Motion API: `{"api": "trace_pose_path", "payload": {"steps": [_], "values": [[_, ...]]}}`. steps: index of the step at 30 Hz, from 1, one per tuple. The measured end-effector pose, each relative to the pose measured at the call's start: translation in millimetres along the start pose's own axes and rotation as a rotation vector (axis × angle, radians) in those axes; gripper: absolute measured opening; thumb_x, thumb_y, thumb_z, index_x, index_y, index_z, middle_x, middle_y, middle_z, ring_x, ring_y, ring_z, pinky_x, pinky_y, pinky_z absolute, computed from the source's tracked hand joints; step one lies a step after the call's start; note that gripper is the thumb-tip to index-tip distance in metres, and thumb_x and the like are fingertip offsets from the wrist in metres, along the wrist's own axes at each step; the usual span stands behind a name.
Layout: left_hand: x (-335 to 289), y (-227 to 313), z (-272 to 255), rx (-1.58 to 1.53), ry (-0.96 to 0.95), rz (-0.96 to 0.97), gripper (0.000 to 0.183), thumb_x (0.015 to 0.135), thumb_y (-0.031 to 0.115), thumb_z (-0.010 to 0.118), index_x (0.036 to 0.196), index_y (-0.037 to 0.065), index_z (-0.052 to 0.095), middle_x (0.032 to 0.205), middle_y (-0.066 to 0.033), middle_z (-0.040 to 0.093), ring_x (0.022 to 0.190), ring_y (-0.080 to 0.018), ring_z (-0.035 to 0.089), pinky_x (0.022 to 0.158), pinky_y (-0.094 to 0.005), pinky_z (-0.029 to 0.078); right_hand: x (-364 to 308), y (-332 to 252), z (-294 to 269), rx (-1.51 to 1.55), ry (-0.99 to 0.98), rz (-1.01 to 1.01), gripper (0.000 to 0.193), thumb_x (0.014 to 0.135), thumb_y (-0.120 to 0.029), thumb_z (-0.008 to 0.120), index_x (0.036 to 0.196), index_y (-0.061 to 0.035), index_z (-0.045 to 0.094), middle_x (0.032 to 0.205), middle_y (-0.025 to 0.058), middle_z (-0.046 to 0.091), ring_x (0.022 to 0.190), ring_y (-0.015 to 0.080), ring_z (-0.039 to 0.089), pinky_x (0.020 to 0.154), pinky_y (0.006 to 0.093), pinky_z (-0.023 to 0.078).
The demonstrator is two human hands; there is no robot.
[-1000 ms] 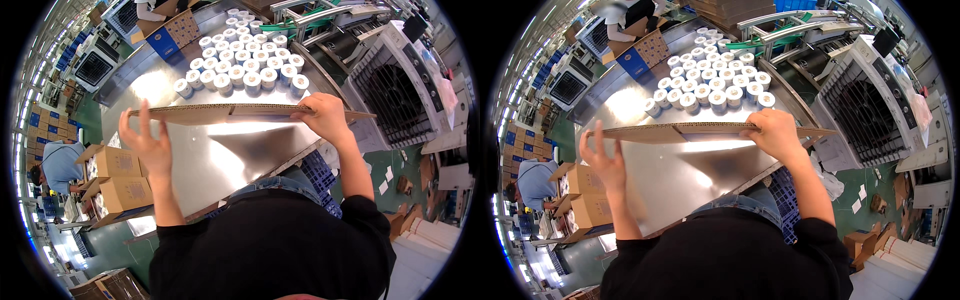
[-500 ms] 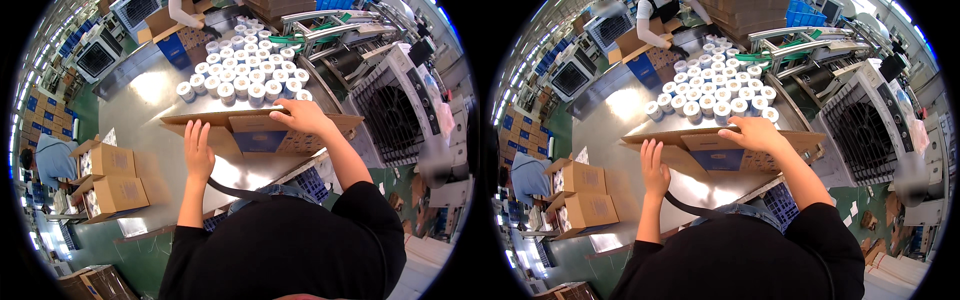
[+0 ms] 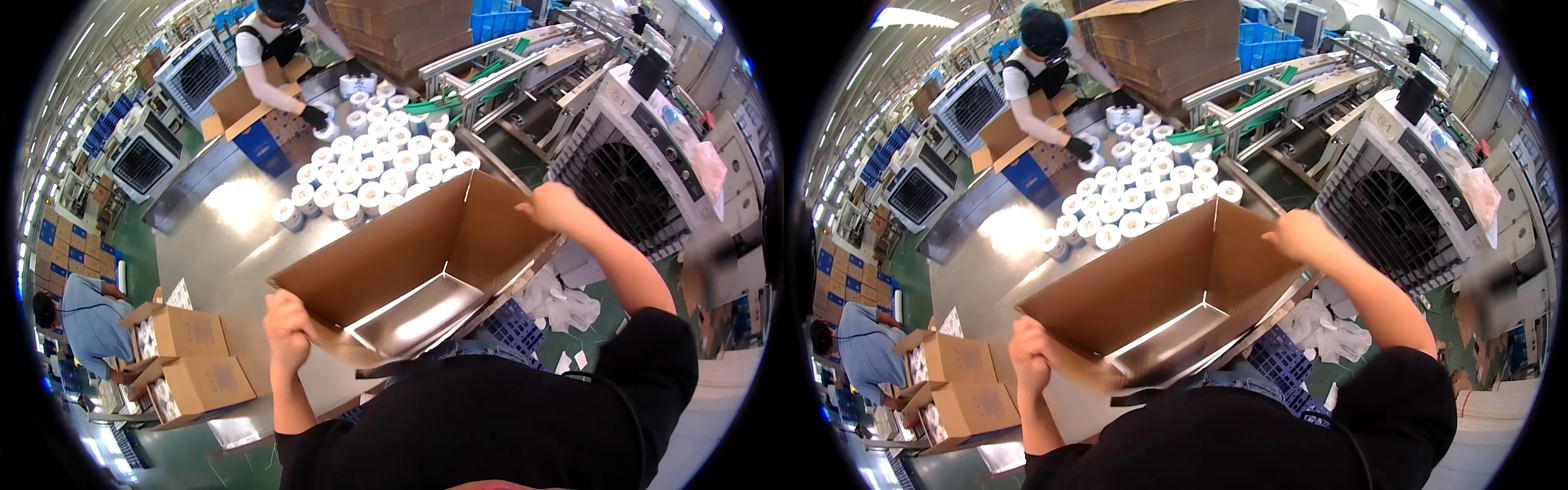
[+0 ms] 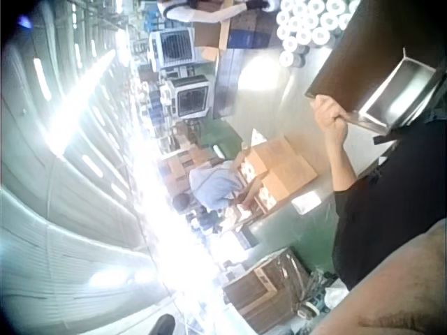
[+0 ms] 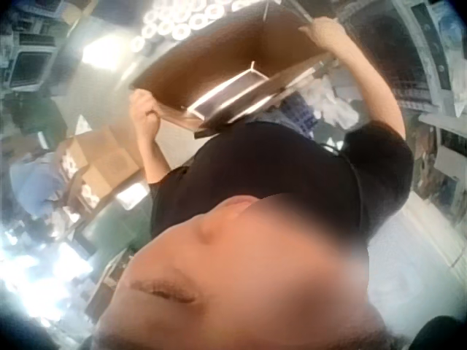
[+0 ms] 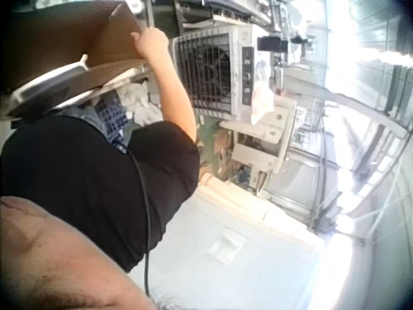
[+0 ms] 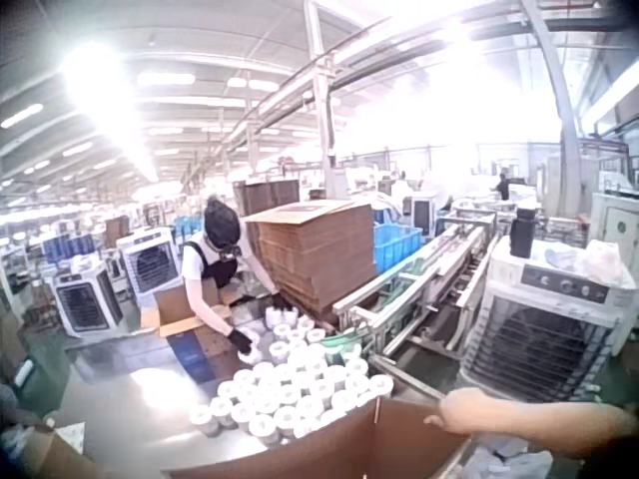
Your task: The person packs rolls of toilet paper into cardboard boxes on a factory floor. They repeatedly pick up rolls from a metal table, place them into a box, and then move the filled box aside. The process involves handling multiple rolls and boxes in a repetitive assembly line manner.
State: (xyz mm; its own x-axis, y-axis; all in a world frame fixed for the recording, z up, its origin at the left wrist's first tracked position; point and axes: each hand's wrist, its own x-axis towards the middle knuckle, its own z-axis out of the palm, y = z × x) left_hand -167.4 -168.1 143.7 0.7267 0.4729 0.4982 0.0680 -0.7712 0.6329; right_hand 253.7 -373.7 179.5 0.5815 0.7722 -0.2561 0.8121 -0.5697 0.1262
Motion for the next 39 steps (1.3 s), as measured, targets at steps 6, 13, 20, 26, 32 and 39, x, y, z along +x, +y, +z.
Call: {"api": "trace_pose_path", "payload": {"steps": [6,13,20,26,32,39], "values": [[-66.4,-90.8,117.8,0.633,-0.756,0.054,0.016,0.075,0.004,0.056,0.069,0.01,0.069,0.084,-0.0079,0.066,0.095,-0.0268,0.055,0.091,-0.0438,0.04,22.7,-103.7,58.3,0.165,-1.034,-0.789,0.061,0.094,-0.056,0.044,0.066,-0.0041,0.061,0.064,0.0095,0.065,0.062,0.0215,0.065,0.062,0.0345,0.053],[-5.2,6.2,26.1,-0.627,-1.032,-0.444,0.052,0.097,0.036,0.05,0.139,0.007,0.042,0.127,-0.0134,0.055,0.12,-0.0258,0.049,0.098,-0.0342,0.039,74.3,-101.1,72.7,0.55,-1.327,-0.448,0.051,0.095,-0.047,0.049,0.104,0.0023,0.059,0.092,0.0198,0.069,0.079,0.0276,0.071,0.066,0.0369,0.059],[-17.7,-16.0,36.7,-0.222,-1.38,-0.674,0.051,0.096,0.045,0.051,0.123,0.002,0.057,0.097,-0.0082,0.068,0.091,-0.0167,0.063,0.081,-0.0312,0.05,70.6,-85.0,60.6,1.174,-0.78,-0.465,0.05,0.096,-0.047,0.047,0.106,-0.0002,0.059,0.094,0.0127,0.07,0.092,0.0238,0.068,0.082,0.0393,0.054],[13.3,-24.6,46.2,0.219,-0.65,-0.181,0.034,0.077,0.028,0.076,0.1,0.006,0.066,0.096,-0.0091,0.066,0.092,-0.0251,0.062,0.082,-0.0379,0.049,67.2,-72.4,141.1,1.199,-0.168,-0.501,0.11,0.07,-0.052,0.078,0.148,-0.0039,0.016,0.152,0.0172,0.022,0.142,0.0289,0.018,0.115,0.0417,0.018],[47.4,-35.2,1.2,0.87,0.026,-0.346,0.03,0.09,0.027,0.057,0.113,0.009,0.063,0.118,-0.0159,0.06,0.113,-0.0396,0.052,0.093,-0.0484,0.042,40.8,-73.5,133.7,1.461,-0.536,-0.392,0.107,0.075,-0.046,0.075,0.15,-0.0039,0.012,0.15,0.0174,0.026,0.14,0.028,0.022,0.114,0.0397,0.019],[-95.0,-48.5,26.4,0.688,-0.335,-0.586,0.057,0.094,0.036,0.043,0.144,0.009,0.035,0.151,-0.0176,0.027,0.142,-0.0354,0.02,0.113,-0.0558,0.013,51.6,-135.8,158.2,1.728,-0.492,-0.524,0.072,0.097,-0.045,0.044,0.152,-0.0109,0.011,0.156,0.0115,0.019,0.142,0.0217,0.02,0.114,0.0378,0.02]]}}
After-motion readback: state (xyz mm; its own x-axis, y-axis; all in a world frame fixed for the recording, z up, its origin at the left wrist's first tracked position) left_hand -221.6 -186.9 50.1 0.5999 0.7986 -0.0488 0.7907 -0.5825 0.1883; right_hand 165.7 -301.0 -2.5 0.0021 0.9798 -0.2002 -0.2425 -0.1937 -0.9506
